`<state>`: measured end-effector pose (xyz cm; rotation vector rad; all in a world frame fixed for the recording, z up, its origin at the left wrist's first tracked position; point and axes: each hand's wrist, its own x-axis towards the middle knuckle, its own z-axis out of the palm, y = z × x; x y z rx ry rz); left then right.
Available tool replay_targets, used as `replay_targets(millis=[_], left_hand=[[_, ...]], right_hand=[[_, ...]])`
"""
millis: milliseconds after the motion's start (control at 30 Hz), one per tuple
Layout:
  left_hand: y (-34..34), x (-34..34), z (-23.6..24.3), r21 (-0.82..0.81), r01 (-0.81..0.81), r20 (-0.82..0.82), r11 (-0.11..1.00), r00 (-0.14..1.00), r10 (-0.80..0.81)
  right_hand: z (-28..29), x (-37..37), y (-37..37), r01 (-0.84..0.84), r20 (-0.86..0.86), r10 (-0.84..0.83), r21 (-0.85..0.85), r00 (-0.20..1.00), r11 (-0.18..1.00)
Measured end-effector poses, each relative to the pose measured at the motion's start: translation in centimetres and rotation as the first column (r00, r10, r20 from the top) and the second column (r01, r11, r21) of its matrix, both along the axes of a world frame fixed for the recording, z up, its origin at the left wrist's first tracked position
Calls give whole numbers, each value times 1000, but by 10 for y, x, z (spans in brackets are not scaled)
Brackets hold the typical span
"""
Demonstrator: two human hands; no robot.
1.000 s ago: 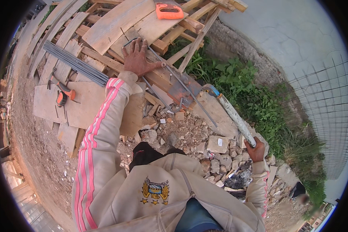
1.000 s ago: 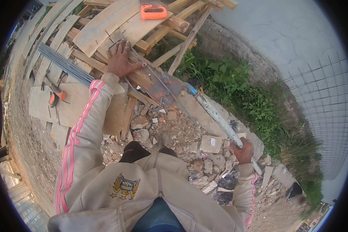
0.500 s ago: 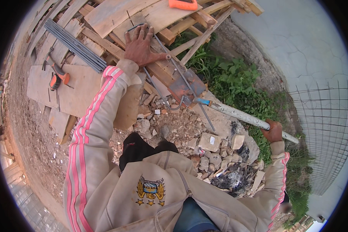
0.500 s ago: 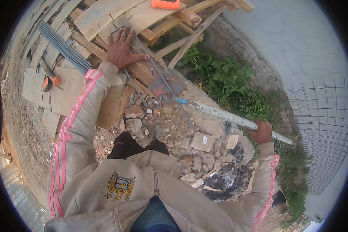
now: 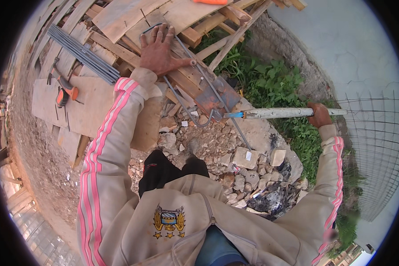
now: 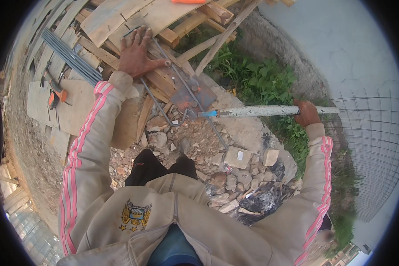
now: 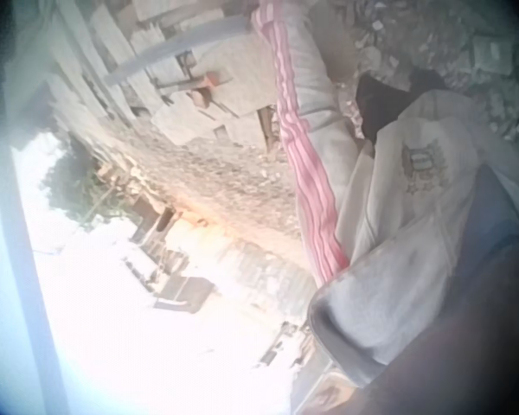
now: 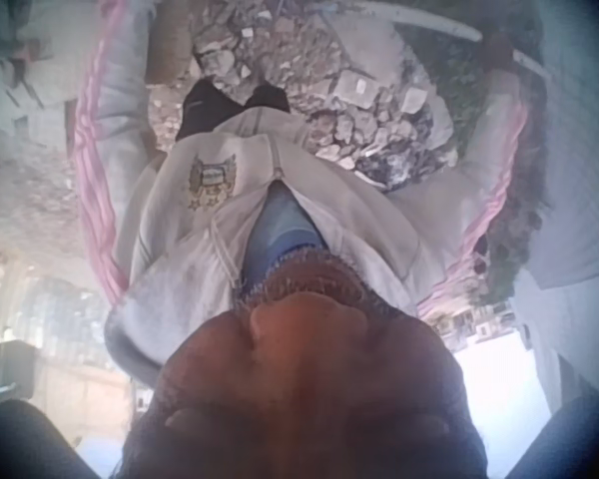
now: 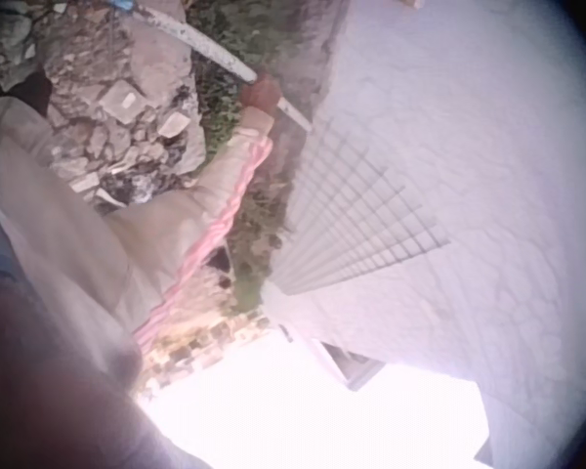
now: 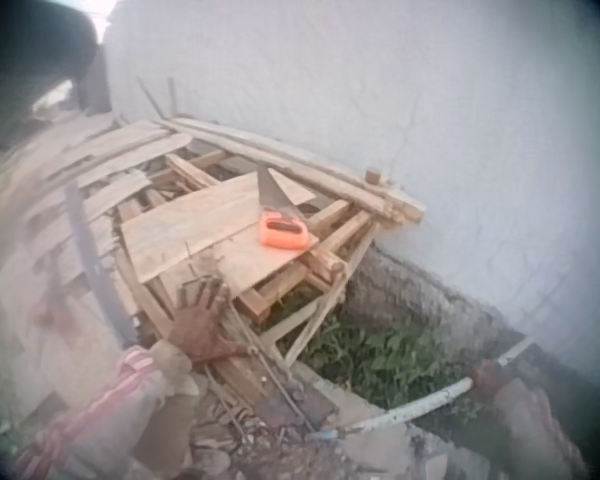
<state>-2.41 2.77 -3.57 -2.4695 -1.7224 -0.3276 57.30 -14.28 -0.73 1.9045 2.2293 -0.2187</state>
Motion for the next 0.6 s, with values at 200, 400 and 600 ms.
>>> replay_targets(millis=[200,400,600], left_hand=[[-1,0,2,9,4,-37,1000,999,-3],[-2,4,3,-8,-17,-95,1000,995,16],[-2,3,-3,8,-7,-128,1000,992,8]], right_hand=[[-19,-13,-13,55,-122,-51,29,991,998],[-29,-10,-26,147,-76,-148,-12,986,989],[-51,-19,-47,200,-132,-180,155,975,967]])
